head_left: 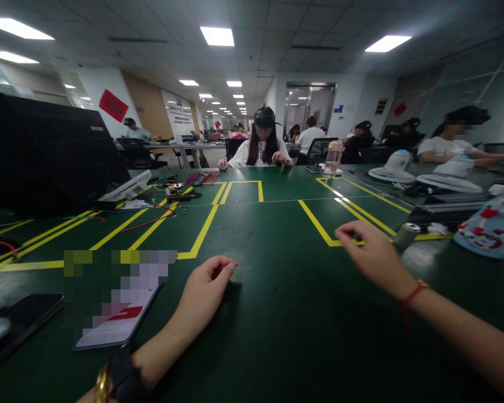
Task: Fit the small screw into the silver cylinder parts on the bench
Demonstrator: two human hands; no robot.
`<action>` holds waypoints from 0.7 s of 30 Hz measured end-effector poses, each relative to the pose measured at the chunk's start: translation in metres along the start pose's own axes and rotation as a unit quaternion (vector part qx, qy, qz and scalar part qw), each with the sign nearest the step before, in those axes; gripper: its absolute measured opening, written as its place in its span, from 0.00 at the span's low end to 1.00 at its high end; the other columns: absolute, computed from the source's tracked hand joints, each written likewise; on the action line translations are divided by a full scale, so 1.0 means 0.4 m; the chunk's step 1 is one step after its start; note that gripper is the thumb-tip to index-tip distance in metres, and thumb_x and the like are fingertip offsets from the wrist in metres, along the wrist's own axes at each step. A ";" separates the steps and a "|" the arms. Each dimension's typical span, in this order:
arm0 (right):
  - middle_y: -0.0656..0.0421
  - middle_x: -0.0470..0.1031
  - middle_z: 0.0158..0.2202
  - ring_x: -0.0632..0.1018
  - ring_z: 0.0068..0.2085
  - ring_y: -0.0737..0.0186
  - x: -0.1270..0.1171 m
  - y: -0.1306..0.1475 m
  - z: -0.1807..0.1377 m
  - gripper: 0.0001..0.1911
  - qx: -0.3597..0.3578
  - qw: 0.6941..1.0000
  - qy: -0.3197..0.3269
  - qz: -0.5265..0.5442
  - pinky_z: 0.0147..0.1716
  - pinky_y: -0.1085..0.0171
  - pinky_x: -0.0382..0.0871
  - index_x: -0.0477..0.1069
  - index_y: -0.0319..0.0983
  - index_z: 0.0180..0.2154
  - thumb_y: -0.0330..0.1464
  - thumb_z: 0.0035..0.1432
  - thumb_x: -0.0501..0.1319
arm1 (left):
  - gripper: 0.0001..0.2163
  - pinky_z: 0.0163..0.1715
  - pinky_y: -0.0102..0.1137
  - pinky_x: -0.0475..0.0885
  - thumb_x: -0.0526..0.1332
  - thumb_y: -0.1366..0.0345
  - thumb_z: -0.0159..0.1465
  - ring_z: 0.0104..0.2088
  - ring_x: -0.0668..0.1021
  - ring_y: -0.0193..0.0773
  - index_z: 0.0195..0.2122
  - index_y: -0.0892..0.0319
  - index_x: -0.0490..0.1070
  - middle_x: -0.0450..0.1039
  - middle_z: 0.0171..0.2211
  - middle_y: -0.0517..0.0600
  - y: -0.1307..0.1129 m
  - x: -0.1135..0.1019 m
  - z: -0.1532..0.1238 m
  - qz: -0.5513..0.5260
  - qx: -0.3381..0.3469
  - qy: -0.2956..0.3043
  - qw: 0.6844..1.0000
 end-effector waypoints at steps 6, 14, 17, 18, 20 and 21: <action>0.42 0.71 0.41 0.70 0.43 0.53 -0.183 -0.409 0.031 0.18 0.205 0.939 -0.089 -0.260 0.39 0.60 0.59 0.71 0.32 0.40 0.37 0.59 0.49 | 0.14 0.28 0.30 0.63 0.55 0.54 0.59 0.28 0.73 0.39 0.35 0.57 0.73 0.73 0.27 0.47 -0.007 0.001 0.000 0.014 0.001 0.003 1.000; 0.45 0.74 0.36 0.71 0.31 0.57 -0.168 -0.498 0.001 0.18 0.275 0.930 -0.010 -0.243 0.31 0.61 0.58 0.73 0.34 0.37 0.39 0.55 0.51 | 0.14 0.27 0.30 0.63 0.55 0.53 0.60 0.27 0.73 0.39 0.35 0.57 0.73 0.72 0.26 0.46 -0.008 0.000 -0.002 0.016 0.007 0.008 1.000; 0.47 0.74 0.37 0.71 0.33 0.57 -0.167 -0.491 0.009 0.18 0.275 0.933 0.000 -0.234 0.32 0.61 0.58 0.72 0.37 0.38 0.40 0.55 0.51 | 0.14 0.28 0.31 0.63 0.55 0.54 0.59 0.28 0.73 0.40 0.34 0.57 0.73 0.72 0.26 0.46 -0.010 -0.001 -0.002 0.014 0.010 0.005 1.000; 0.48 0.74 0.37 0.71 0.33 0.57 -0.166 -0.489 0.011 0.17 0.274 0.934 0.003 -0.232 0.32 0.61 0.58 0.72 0.37 0.37 0.41 0.55 0.51 | 0.14 0.29 0.31 0.64 0.55 0.54 0.59 0.28 0.73 0.40 0.34 0.57 0.73 0.73 0.26 0.47 -0.011 -0.002 -0.003 0.012 0.010 0.004 1.000; 0.48 0.74 0.37 0.71 0.35 0.57 -0.163 -0.486 0.013 0.17 0.270 0.935 0.009 -0.229 0.33 0.61 0.58 0.72 0.38 0.37 0.41 0.54 0.52 | 0.13 0.30 0.31 0.64 0.55 0.54 0.60 0.29 0.73 0.40 0.34 0.57 0.73 0.73 0.27 0.47 -0.013 -0.001 -0.004 0.009 0.011 0.007 1.000; 0.48 0.74 0.38 0.71 0.35 0.56 -0.161 -0.486 0.013 0.18 0.269 0.936 0.010 -0.228 0.34 0.61 0.58 0.72 0.38 0.37 0.42 0.54 0.52 | 0.14 0.30 0.31 0.64 0.55 0.54 0.60 0.30 0.73 0.40 0.35 0.58 0.73 0.73 0.28 0.47 -0.013 0.000 -0.004 0.008 0.011 0.009 1.000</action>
Point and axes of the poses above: each hand's wrist, its own z-axis towards the middle knuckle, its own x-axis out of the palm, y = z × x, the point moved 8 cm from there along z, towards the middle knuckle
